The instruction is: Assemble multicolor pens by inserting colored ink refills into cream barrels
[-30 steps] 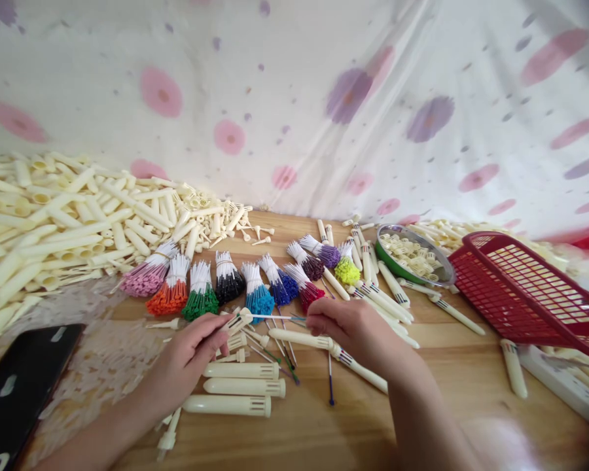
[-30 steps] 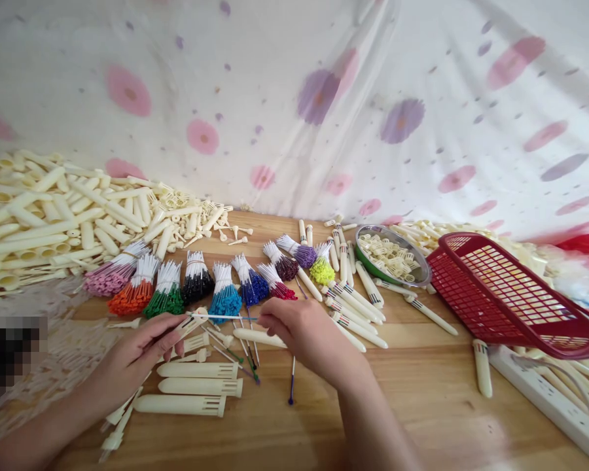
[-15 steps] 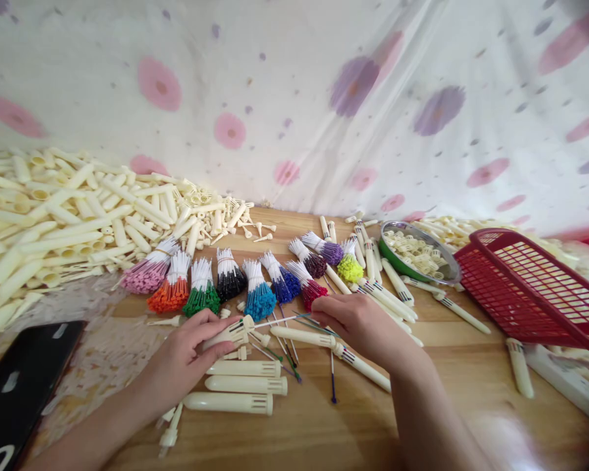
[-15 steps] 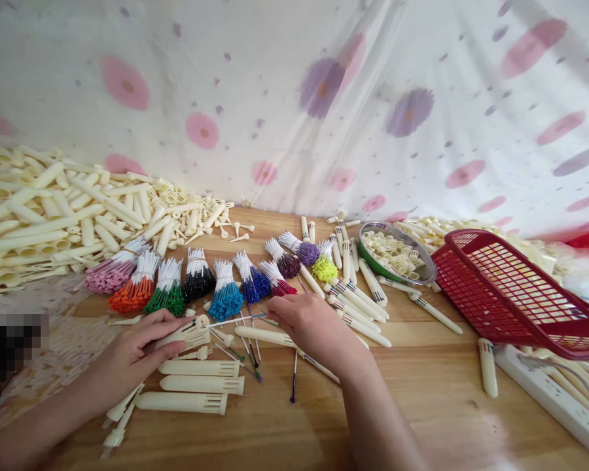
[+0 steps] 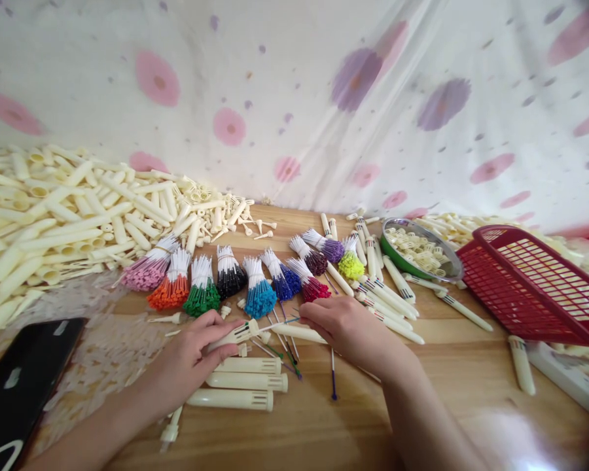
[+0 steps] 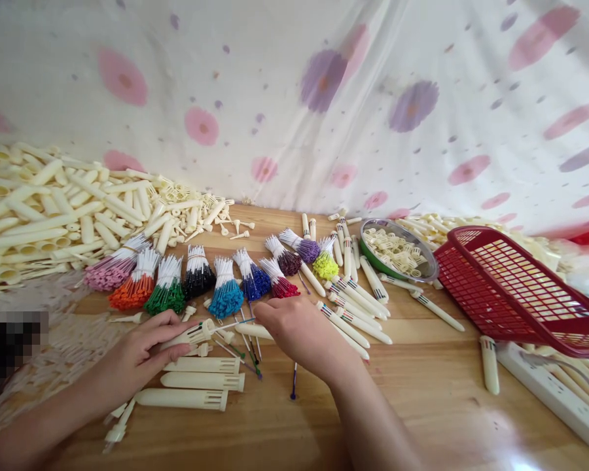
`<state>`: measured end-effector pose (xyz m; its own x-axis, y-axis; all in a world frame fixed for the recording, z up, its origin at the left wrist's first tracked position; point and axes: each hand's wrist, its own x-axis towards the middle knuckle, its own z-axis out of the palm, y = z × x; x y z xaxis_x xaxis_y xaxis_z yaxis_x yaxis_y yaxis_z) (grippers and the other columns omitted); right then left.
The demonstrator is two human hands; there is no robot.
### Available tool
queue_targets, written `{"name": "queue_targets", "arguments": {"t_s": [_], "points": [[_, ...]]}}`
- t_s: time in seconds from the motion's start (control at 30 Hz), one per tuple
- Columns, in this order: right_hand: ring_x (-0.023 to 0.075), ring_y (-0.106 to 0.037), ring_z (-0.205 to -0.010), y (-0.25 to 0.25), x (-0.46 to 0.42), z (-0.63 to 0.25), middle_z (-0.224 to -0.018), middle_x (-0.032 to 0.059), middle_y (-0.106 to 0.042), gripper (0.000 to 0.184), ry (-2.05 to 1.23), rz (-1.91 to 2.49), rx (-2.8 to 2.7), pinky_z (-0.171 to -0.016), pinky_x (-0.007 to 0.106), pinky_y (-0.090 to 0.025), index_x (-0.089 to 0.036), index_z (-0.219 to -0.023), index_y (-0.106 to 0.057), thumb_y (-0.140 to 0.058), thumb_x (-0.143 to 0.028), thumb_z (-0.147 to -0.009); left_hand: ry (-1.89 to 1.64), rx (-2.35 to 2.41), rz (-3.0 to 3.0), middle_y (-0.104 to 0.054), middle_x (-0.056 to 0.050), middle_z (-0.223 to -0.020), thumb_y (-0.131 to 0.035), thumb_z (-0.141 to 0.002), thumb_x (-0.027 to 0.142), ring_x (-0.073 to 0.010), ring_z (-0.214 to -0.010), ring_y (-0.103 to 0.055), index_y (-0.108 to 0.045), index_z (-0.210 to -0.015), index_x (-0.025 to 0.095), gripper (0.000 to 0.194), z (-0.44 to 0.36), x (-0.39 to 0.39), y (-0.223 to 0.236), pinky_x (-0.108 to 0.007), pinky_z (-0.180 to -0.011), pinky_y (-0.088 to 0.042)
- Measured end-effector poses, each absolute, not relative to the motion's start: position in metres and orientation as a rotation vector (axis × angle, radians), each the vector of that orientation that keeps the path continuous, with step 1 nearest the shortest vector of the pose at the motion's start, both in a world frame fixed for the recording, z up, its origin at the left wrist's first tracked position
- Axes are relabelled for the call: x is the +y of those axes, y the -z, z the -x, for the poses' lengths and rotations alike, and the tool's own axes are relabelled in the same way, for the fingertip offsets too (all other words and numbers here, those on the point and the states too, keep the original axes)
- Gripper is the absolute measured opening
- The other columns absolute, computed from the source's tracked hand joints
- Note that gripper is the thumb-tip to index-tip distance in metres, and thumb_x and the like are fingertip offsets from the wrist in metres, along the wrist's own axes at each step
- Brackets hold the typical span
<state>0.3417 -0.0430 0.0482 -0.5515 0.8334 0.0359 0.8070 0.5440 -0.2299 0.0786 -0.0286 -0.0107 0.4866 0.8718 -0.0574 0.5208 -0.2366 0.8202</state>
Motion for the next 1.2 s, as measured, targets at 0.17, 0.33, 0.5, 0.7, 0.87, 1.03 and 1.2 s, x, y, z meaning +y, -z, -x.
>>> {"name": "queue_targets", "arguments": {"t_s": [0.17,0.33,0.5,0.7,0.87,1.03,1.2], "points": [[0.0099,-0.036,-0.052,-0.046,-0.044,-0.340,-0.060,-0.0031,-0.047,0.025,-0.206,1.361,-2.667,-0.051,0.025,-0.022,-0.018,-0.068,-0.049,-0.041,-0.002,-0.085,-0.508,1.163,-1.970,-0.057,0.000,-0.085,-0.051,-0.085,0.038,-0.0157,-0.071,-0.059,-0.066,-0.115,0.031,0.034,-0.079,-0.029,0.010,-0.021,-0.061,-0.049],[0.0096,-0.032,-0.050,-0.051,-0.050,-0.335,-0.059,-0.0032,-0.045,0.025,-0.076,1.328,-2.665,-0.050,0.026,-0.021,-0.017,-0.067,-0.051,-0.040,-0.002,-0.085,-0.443,1.159,-2.008,-0.055,0.000,-0.088,-0.048,-0.088,0.036,-0.0154,-0.075,-0.060,-0.065,-0.116,0.029,0.034,-0.079,-0.030,0.011,-0.021,-0.063,-0.050],[0.0096,-0.039,-0.051,-0.052,-0.053,-0.330,-0.063,-0.0008,-0.052,0.023,-0.160,1.265,-2.641,-0.050,0.025,-0.024,-0.015,-0.073,-0.056,-0.042,-0.013,-0.092,-0.421,1.145,-2.042,-0.056,-0.001,-0.091,-0.047,-0.089,0.037,-0.0148,-0.075,-0.060,-0.063,-0.119,0.029,0.035,-0.077,-0.031,0.010,-0.021,-0.062,-0.051],[0.0107,-0.057,-0.066,-0.037,-0.040,-0.329,-0.075,0.0014,-0.065,0.012,-0.801,1.296,-2.164,-0.061,0.021,-0.040,-0.017,-0.088,-0.061,-0.050,-0.022,-0.090,-0.463,1.139,-1.992,-0.054,0.001,-0.087,-0.048,-0.089,0.036,-0.0139,-0.073,-0.059,-0.062,-0.120,0.031,0.034,-0.077,-0.029,0.011,-0.020,-0.059,-0.051],[0.0071,-0.046,-0.048,-0.018,-0.039,-0.308,-0.059,-0.0035,-0.055,0.027,-1.364,1.404,-1.660,-0.046,0.019,-0.035,-0.017,-0.074,-0.053,-0.054,-0.041,-0.086,-0.502,1.134,-1.927,-0.053,-0.001,-0.089,-0.048,-0.089,0.040,-0.0158,-0.077,-0.058,-0.062,-0.120,0.029,0.036,-0.080,-0.031,0.010,-0.020,-0.058,-0.052],[0.0071,-0.040,-0.047,-0.004,-0.043,-0.290,-0.054,-0.0044,-0.050,0.034,-1.419,1.394,-1.538,-0.043,0.018,-0.030,-0.018,-0.070,-0.049,-0.054,-0.049,-0.083,-0.480,1.136,-1.899,-0.052,0.000,-0.088,-0.048,-0.089,0.039,-0.0159,-0.076,-0.057,-0.062,-0.119,0.030,0.035,-0.082,-0.034,0.009,-0.021,-0.057,-0.052],[0.0073,-0.040,-0.053,-0.002,-0.046,-0.291,-0.059,-0.0028,-0.052,0.030,-1.215,1.291,-1.676,-0.048,0.019,-0.032,-0.017,-0.070,-0.056,-0.053,-0.042,-0.086,-0.462,1.131,-1.859,-0.051,0.000,-0.088,-0.049,-0.089,0.039,-0.0151,-0.077,-0.056,-0.060,-0.121,0.031,0.036,-0.081,-0.035,0.007,-0.019,-0.057,-0.051]]}}
